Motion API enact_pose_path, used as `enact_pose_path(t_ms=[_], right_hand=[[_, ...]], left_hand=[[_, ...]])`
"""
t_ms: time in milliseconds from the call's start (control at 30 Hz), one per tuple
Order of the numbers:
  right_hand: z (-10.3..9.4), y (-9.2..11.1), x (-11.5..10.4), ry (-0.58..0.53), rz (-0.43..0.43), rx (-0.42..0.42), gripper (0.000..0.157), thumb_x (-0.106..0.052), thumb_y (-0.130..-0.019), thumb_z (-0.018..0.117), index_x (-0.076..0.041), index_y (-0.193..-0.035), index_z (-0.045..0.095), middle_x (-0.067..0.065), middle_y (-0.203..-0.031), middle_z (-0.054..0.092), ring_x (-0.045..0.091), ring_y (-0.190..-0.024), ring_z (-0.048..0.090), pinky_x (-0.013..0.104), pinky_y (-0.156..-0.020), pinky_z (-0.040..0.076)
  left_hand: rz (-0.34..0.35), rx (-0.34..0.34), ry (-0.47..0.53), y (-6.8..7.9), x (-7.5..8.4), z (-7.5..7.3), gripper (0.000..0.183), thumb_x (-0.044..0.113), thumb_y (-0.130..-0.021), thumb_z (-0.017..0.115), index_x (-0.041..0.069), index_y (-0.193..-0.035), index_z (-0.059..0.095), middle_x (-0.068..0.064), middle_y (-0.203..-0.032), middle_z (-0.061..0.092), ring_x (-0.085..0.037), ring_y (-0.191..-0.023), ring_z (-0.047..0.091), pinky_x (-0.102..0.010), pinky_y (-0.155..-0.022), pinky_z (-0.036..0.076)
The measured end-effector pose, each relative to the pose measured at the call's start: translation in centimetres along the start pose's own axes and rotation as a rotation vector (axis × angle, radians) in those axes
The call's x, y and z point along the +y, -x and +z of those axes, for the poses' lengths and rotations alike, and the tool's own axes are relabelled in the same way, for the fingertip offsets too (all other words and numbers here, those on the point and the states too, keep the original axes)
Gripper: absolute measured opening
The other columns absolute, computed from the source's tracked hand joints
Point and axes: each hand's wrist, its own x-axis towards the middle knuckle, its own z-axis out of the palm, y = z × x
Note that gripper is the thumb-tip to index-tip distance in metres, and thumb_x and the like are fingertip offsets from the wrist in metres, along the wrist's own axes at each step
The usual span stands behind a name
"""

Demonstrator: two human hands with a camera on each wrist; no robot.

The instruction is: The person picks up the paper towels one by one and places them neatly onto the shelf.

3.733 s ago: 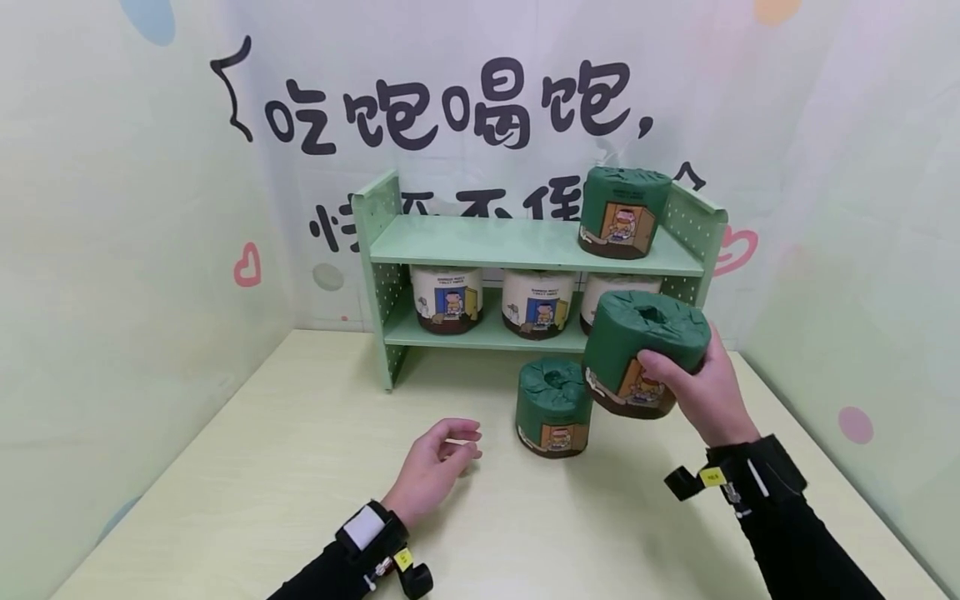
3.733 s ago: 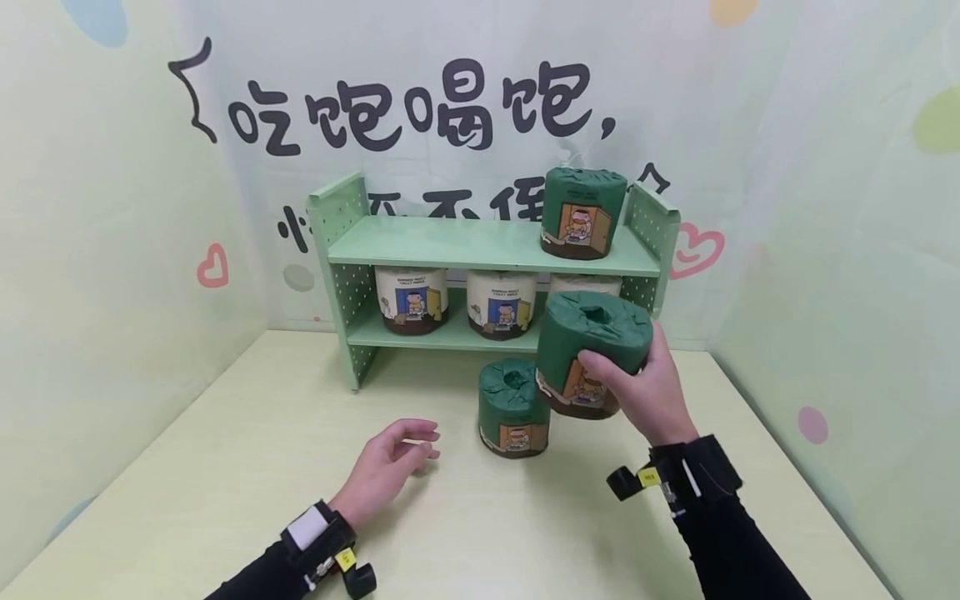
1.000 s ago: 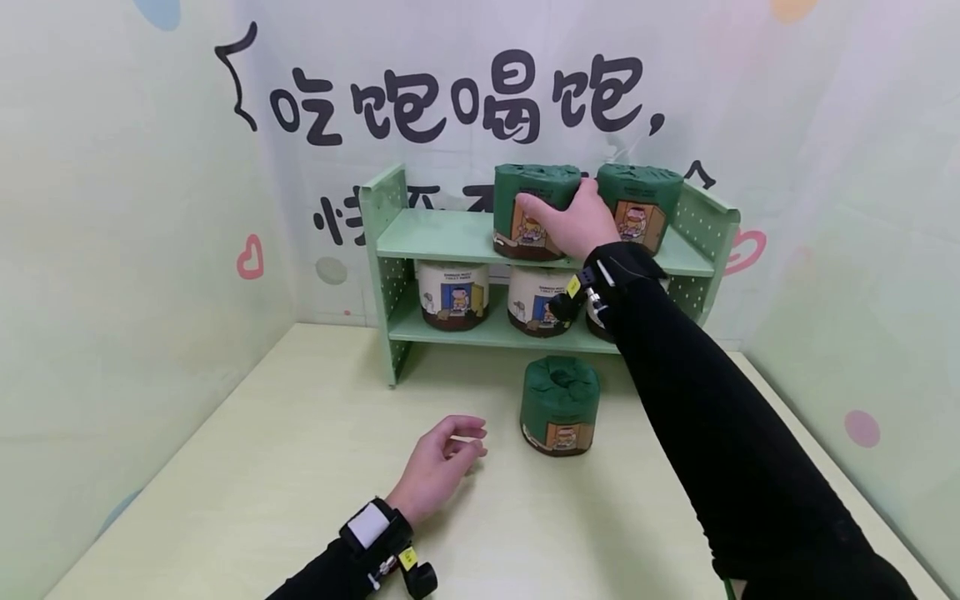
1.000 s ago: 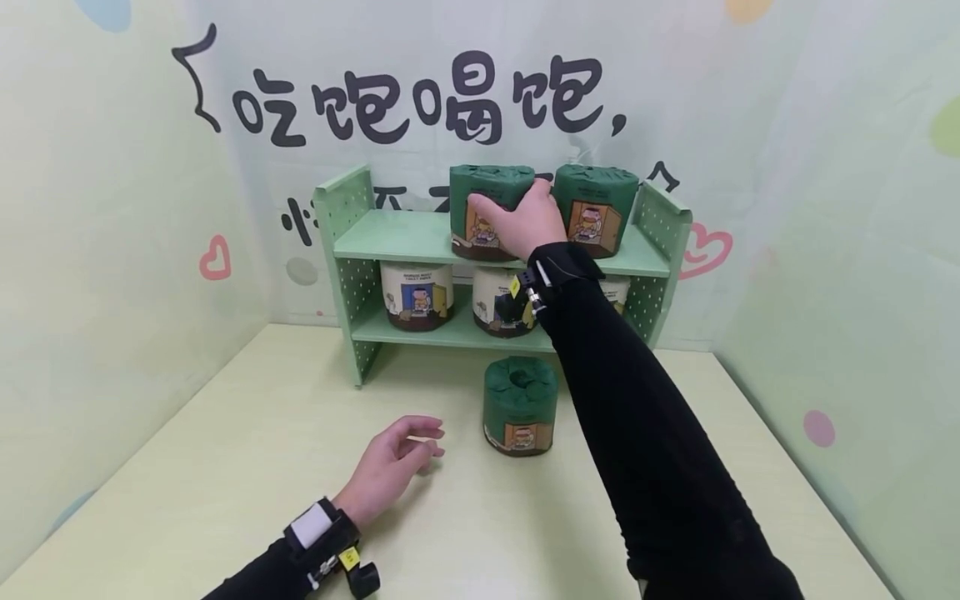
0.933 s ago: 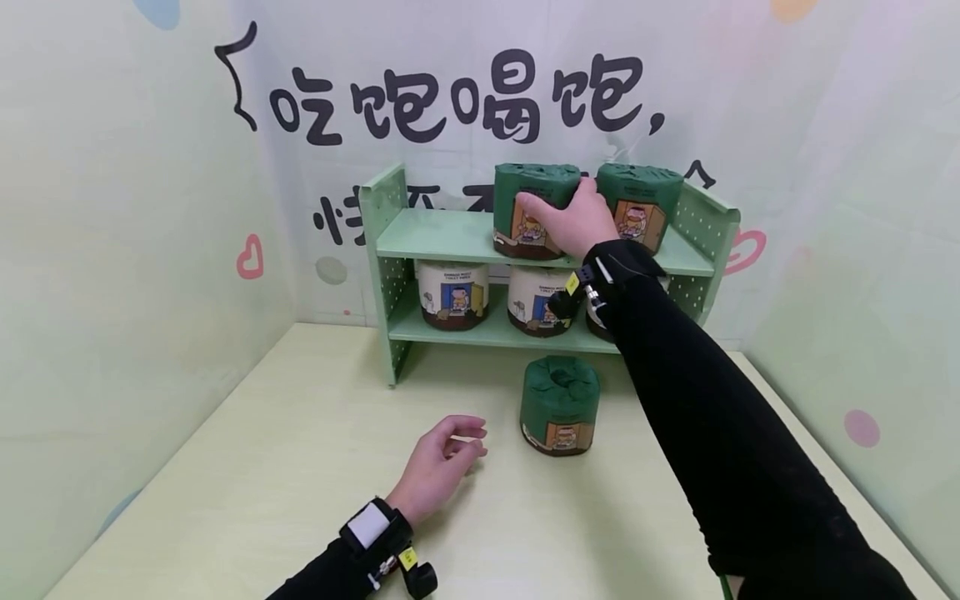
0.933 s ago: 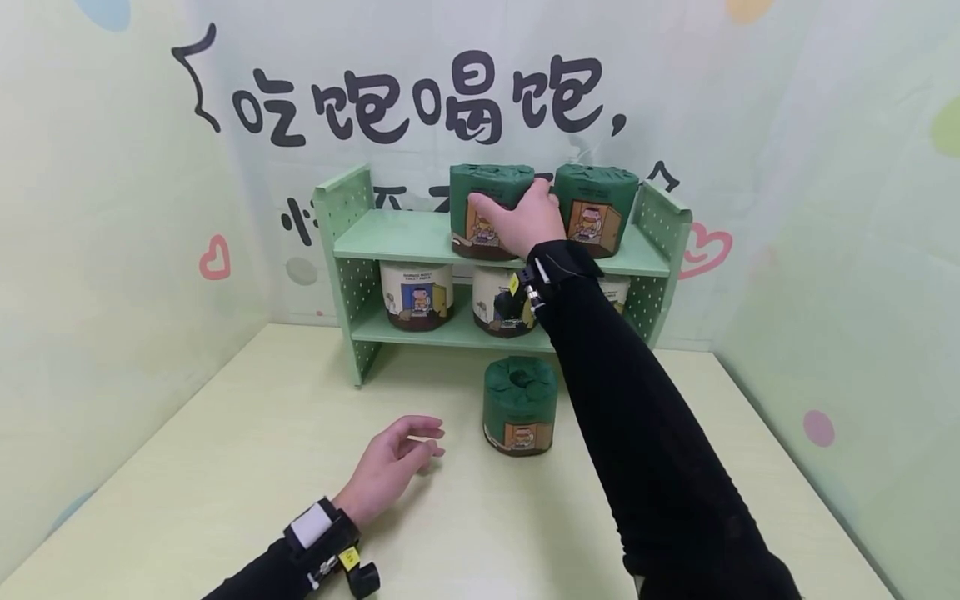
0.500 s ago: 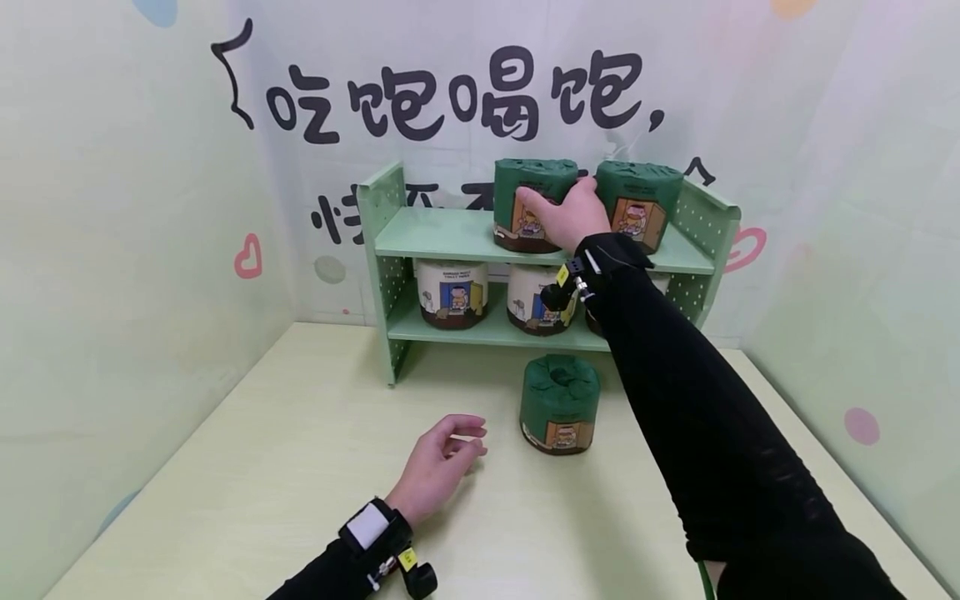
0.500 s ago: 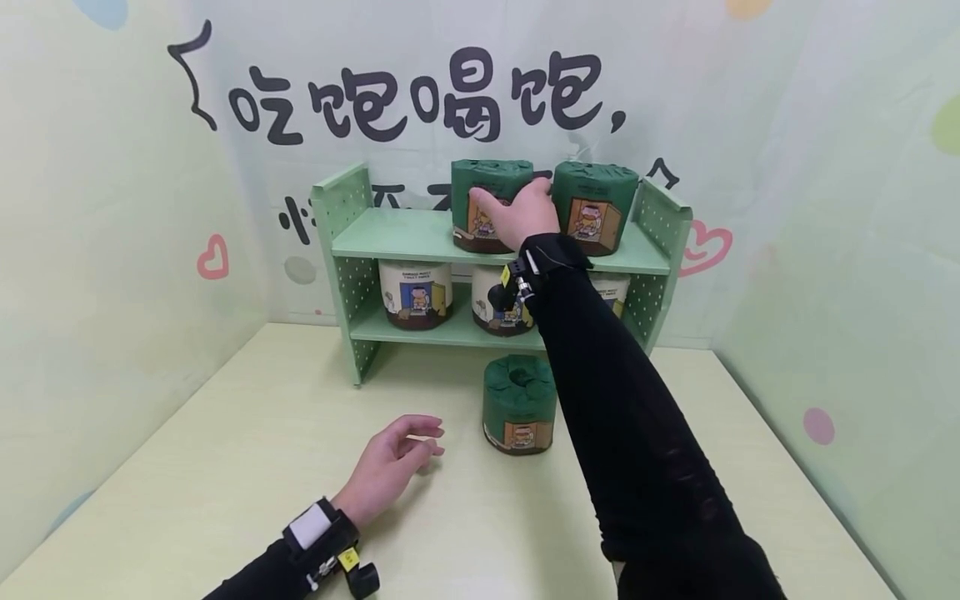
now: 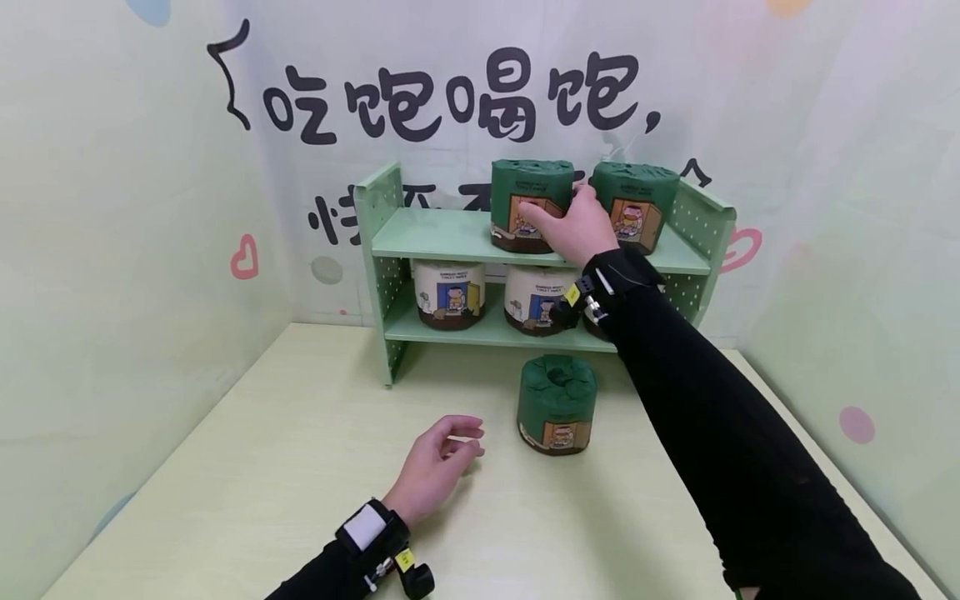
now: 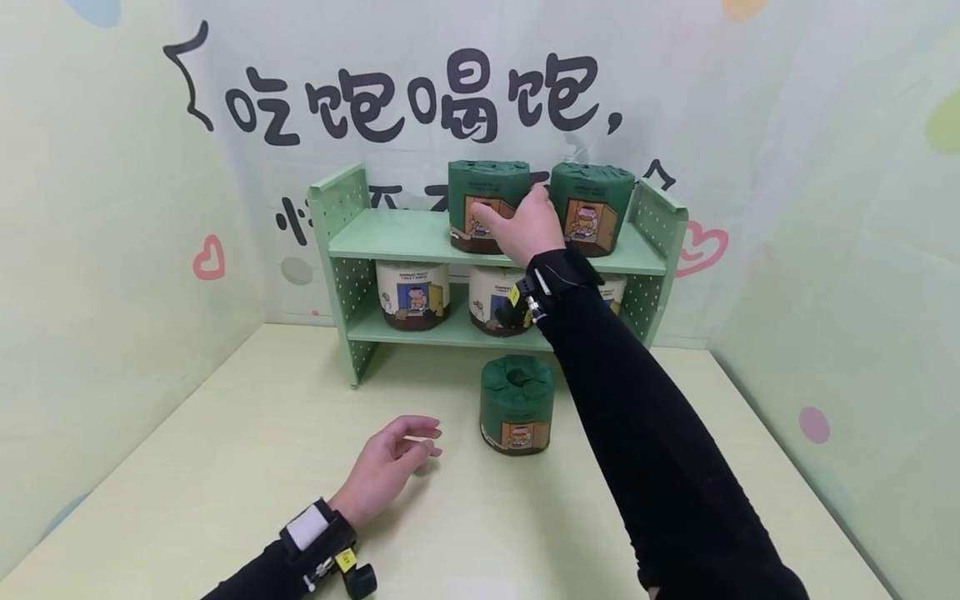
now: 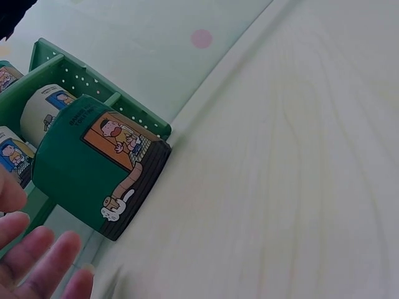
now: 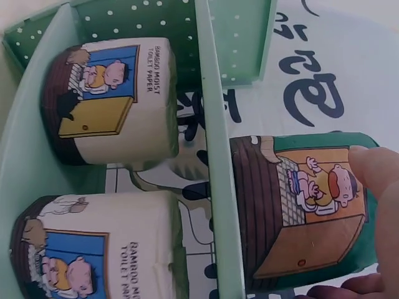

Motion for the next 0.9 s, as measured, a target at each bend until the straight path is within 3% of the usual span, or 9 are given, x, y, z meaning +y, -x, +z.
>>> enact_pose_path(t_ms=[133, 533, 900], right_hand=[[-0.4, 1.2, 0.5, -0.036, -0.018, 0.015, 0.101, -0.064, -0.108, 0.059, -0.009, -0.176, 0.008, 0.018, -0.181, 0.027, 0.034, -0.167, 0.032, 0.045, -0.136, 0.031], [-1.3, 4.8, 3.6, -0.127, -0.125, 0.041, 0.089, -0.058, -0.108, 0.062, -0.010, -0.173, 0.024, 0.015, -0.179, 0.033, 0.029, -0.167, 0.033, 0.045, -0.135, 0.033], [-0.4, 9.0, 7.7, -0.238, -0.186, 0.067, 0.075, -0.044, -0.111, 0.066, -0.004, -0.166, 0.035, 0.017, -0.172, 0.043, 0.032, -0.161, 0.042, 0.048, -0.133, 0.037]], left_hand=[[-0.001, 0.002, -0.003, 0.0, 0.0, 0.0, 0.033, 0.011, -0.109, 0.062, 0.006, -0.141, 0.066, -0.016, -0.135, 0.072, -0.022, -0.112, 0.076, -0.025, -0.083, 0.058], [0.009, -0.012, 0.012, 0.1, -0.2, 0.1, 0.034, 0.011, -0.109, 0.062, 0.004, -0.142, 0.064, -0.017, -0.136, 0.071, -0.024, -0.113, 0.075, -0.027, -0.083, 0.059], [0.011, -0.013, 0.012, 0.1, -0.3, 0.2, 0.034, 0.012, -0.109, 0.063, 0.003, -0.142, 0.065, -0.017, -0.136, 0.071, -0.024, -0.113, 0.075, -0.026, -0.082, 0.058]])
